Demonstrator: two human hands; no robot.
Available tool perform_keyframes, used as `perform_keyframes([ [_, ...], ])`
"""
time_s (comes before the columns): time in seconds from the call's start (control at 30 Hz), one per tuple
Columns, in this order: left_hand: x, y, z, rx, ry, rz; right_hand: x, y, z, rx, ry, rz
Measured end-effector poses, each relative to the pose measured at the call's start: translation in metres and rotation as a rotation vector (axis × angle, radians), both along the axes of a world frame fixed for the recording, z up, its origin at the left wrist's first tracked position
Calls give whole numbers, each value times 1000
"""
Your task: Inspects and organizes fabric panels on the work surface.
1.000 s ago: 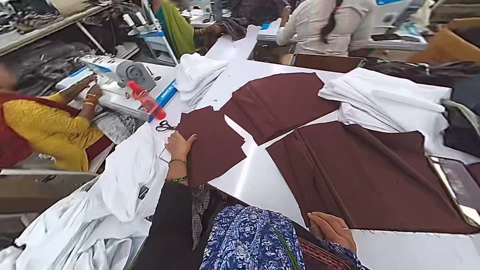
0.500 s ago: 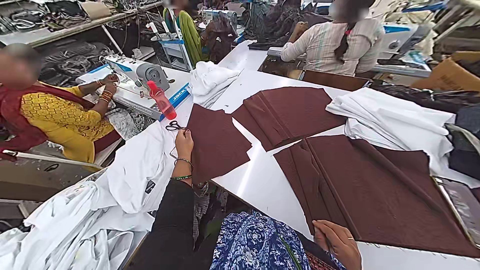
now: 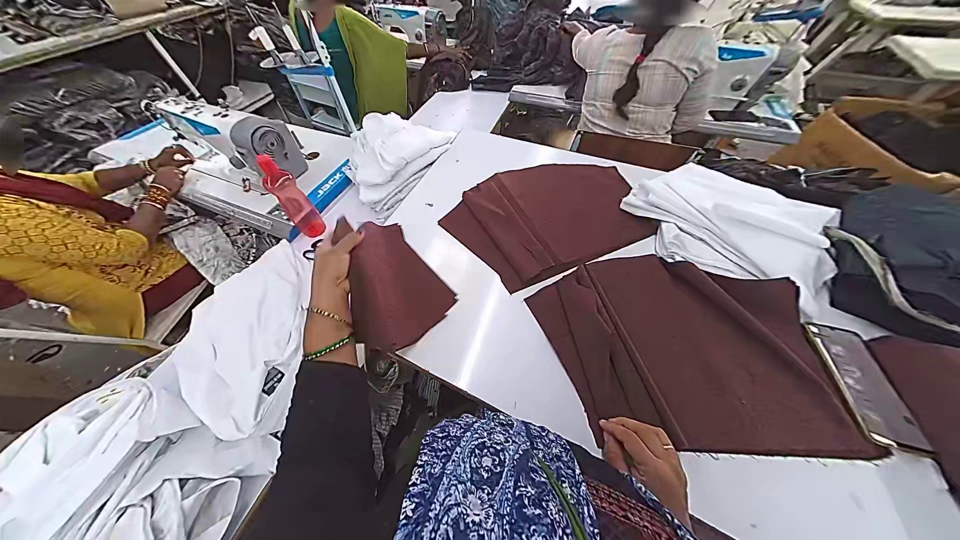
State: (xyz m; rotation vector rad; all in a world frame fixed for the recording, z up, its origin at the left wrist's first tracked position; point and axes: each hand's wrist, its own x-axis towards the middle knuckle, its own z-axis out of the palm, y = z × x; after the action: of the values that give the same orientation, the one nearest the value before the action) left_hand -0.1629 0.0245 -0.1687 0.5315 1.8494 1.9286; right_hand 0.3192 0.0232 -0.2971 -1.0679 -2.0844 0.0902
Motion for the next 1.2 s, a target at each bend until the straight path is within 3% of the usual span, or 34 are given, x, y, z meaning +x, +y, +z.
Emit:
perform_keyframes([
  [0.1, 52, 41, 41, -64, 530, -318, -1, -1, 2, -9, -3, -18],
  [0.17, 110, 65, 39, -208, 855, -526, -1, 0, 0, -13, 5, -22],
  [0.23, 173, 80, 19, -499, 1038, -743, -1, 0, 0, -18, 12, -24],
  [0.3, 219, 85, -13, -672, 1051, -992, 0, -1, 0, -28, 19, -26],
  [0.4, 256, 69, -50, -646, 1101, -1065, 1, -1, 5, -50, 31, -13],
  [0.6, 262, 12, -52, -636, 1221, -1177, 4, 0, 1, -41, 56, 16],
  [0.67, 253, 2, -55, -566, 1167, -1186, 3, 0, 0, -37, 53, 10],
  [0.73, 236, 2, -51, -519, 962, -1223, 4, 1, -1, -27, 46, 12],
  [0.8, 214, 6, -51, -473, 827, -1128, 5, 1, -2, -28, 33, 22],
  [0.87, 194, 15, -58, -495, 849, -967, 5, 0, -2, -27, 21, 29],
  [0.97, 165, 37, -61, -763, 885, -832, 4, 0, -1, -5, 8, 25],
  [1.03, 138, 52, -70, -828, 903, -622, 3, 0, -1, 5, -2, 26],
  [1.13, 102, 63, -73, -691, 926, -358, 4, -2, -2, 15, -8, 28],
  [1.2, 112, 60, -56, -453, 989, -354, 4, 0, -1, 25, -2, 31],
])
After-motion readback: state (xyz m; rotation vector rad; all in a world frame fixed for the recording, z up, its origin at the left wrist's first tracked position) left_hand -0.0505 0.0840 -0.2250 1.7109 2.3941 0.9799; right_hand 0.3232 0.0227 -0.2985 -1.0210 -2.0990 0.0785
